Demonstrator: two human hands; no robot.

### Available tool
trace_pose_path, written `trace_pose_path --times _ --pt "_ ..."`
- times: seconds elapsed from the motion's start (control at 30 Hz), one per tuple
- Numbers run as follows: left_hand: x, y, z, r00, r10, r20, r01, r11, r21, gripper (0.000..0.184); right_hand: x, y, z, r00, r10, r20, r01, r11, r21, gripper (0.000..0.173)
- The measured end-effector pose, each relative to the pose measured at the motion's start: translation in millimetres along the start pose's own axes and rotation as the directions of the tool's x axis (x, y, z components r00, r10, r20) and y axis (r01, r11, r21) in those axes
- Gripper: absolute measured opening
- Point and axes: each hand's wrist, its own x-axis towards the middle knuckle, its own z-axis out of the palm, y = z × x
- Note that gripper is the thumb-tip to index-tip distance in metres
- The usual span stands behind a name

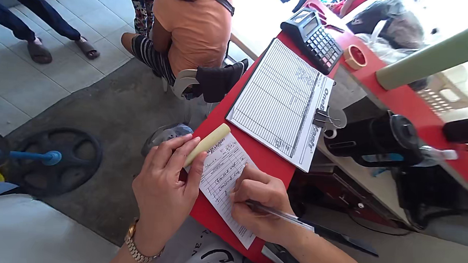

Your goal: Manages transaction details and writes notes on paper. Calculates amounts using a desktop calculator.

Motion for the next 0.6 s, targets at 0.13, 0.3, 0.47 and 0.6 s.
trace_pose_path --times 0.13,0.3,0.47,0.6 --pt "0.1 0.1 -0.3 1.0 -0.003 0.009 0.003 1.0 -0.007 0.035 0.0 0.1 1.1 1.0 -0.007 -0.022 0.006 0.999 -0.031 0.01" --pt "-0.1 -0.6 0.2 1.0 0.002 0.007 -0.002 1.0 -0.005 0.035 -1.0 0.5 2.1 0.999 0.006 -0.047 -0.008 0.999 -0.053 0.009" --pt "0.0 -0.7 -0.5 1.0 0.0 0.012 0.0 1.0 -0.004 0.035 -2.1 0.5 3.4 0.998 -0.008 -0.065 0.004 0.998 -0.059 0.01" --pt "0.0 -0.2 -0.7 1.0 0.003 0.013 -0.003 1.0 0.0 0.035 -1.5 -0.1 3.7 0.997 0.014 -0.077 -0.02 0.997 -0.07 0.011"
